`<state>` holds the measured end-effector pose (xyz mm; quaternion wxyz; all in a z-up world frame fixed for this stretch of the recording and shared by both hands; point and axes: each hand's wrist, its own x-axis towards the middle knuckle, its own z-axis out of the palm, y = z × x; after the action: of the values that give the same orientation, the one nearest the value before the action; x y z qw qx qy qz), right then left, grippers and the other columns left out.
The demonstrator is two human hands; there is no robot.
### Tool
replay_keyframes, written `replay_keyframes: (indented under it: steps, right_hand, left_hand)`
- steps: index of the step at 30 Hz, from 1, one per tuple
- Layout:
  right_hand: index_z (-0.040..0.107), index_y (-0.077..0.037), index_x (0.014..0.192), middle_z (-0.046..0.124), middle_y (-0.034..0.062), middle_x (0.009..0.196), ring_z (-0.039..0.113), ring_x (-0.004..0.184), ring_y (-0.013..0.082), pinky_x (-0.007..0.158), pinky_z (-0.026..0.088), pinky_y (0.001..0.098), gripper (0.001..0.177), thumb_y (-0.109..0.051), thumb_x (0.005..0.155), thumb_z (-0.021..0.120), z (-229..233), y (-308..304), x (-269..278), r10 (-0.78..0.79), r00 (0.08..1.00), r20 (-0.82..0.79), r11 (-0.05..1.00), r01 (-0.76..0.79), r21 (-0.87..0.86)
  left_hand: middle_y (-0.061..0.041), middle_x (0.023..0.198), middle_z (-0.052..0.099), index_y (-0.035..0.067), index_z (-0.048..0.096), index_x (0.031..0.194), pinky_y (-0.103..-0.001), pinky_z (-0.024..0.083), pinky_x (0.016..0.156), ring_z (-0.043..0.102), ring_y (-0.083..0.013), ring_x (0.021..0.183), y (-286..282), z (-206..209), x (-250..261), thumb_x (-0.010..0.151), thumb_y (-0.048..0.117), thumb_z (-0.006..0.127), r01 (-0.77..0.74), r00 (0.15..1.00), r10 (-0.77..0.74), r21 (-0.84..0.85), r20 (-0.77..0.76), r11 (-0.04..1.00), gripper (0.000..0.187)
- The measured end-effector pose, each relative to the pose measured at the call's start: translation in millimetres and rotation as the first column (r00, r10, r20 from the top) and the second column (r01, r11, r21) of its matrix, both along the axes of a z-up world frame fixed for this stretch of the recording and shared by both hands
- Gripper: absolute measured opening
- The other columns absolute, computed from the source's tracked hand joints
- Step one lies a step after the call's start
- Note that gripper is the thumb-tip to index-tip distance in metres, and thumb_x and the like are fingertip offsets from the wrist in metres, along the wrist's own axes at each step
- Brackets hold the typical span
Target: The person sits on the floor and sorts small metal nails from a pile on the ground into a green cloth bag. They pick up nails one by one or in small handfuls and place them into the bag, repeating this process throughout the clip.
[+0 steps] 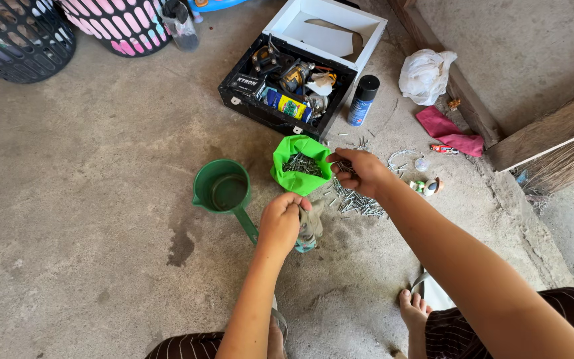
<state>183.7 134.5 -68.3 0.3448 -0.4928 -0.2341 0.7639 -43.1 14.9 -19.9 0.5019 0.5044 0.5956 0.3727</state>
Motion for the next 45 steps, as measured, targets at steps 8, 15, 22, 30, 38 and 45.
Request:
replay_keyframes:
  steps: [8, 15, 22, 30, 38, 45]
  right_hand:
    - [0.065, -0.002, 0.123, 0.051, 0.0034, 0.082, 0.032, 0.053, 0.0073, 0.039, 0.022, 0.0198, 0.051, -0.041, 0.106, 0.037, 69, -63, -13, 0.077, 0.983, -0.169, 0.995, -0.064, 0.078]
    - [0.064, -0.003, 0.121, 0.052, 0.0041, 0.079, 0.035, 0.050, 0.0084, 0.037, 0.021, 0.0222, 0.054, -0.048, 0.106, 0.039, 83, -89, -25, 0.137, 0.983, -0.118, 0.990, -0.131, 0.059]
    - [0.065, -0.004, 0.122, 0.053, 0.0023, 0.077, 0.037, 0.051, 0.0094, 0.039, 0.023, 0.0239, 0.053, -0.047, 0.105, 0.040, 93, -97, -29, 0.100, 0.995, -0.019, 0.989, -0.097, 0.114]
    - [0.063, -0.002, 0.108, 0.055, 0.0040, 0.077, 0.042, 0.051, 0.0089, 0.038, 0.025, 0.0226, 0.043, -0.042, 0.106, 0.046, 100, -101, -14, 0.087, 0.994, -0.071, 0.986, -0.076, 0.148]
    - [0.066, -0.004, 0.099, 0.057, -0.0004, 0.077, 0.041, 0.053, 0.0042, 0.038, 0.024, 0.0213, 0.017, -0.020, 0.097, 0.067, 118, -111, 14, 0.276, 0.957, 0.092, 0.906, -0.291, 0.308]
    - [0.072, -0.004, 0.101, 0.061, 0.0015, 0.073, 0.045, 0.055, 0.0054, 0.045, 0.033, 0.0248, 0.016, -0.019, 0.095, 0.072, 122, -106, 18, 0.230, 0.860, 0.456, 0.798, -0.435, 0.418]
  left_hand:
    - [-0.008, 0.086, 0.070, 0.003, 0.073, 0.086, -0.033, 0.053, 0.068, 0.068, -0.0182, 0.073, 0, 19, 17, 0.085, 0.017, 0.070, -0.061, 0.993, 0.092, 0.344, -0.074, 0.937, 0.014]
    - [-0.008, 0.090, 0.065, 0.006, 0.073, 0.092, -0.037, 0.054, 0.073, 0.067, -0.0239, 0.079, -7, 47, 28, 0.080, 0.017, 0.083, 0.066, 0.980, 0.047, 0.537, -0.195, 0.841, 0.019]
    - [-0.009, 0.090, 0.065, 0.005, 0.073, 0.091, -0.040, 0.052, 0.076, 0.064, -0.0263, 0.084, -15, 57, 33, 0.080, 0.016, 0.081, 0.194, 0.952, -0.007, 0.587, -0.306, 0.786, 0.017]
    - [-0.006, 0.089, 0.071, 0.004, 0.075, 0.092, -0.033, 0.054, 0.073, 0.069, -0.0199, 0.081, -11, 61, 30, 0.086, 0.014, 0.079, 0.005, 0.992, 0.070, 0.596, -0.103, 0.803, 0.012]
    - [-0.005, 0.090, 0.073, 0.004, 0.076, 0.092, -0.031, 0.054, 0.071, 0.070, -0.0164, 0.078, -13, 63, 29, 0.086, 0.016, 0.079, -0.010, 0.996, 0.054, 0.521, -0.069, 0.854, 0.013]
    - [-0.005, 0.094, 0.073, 0.007, 0.077, 0.097, -0.031, 0.055, 0.075, 0.071, -0.0182, 0.085, -10, 69, 24, 0.089, 0.012, 0.075, 0.012, 0.997, 0.028, 0.512, -0.069, 0.859, 0.010]
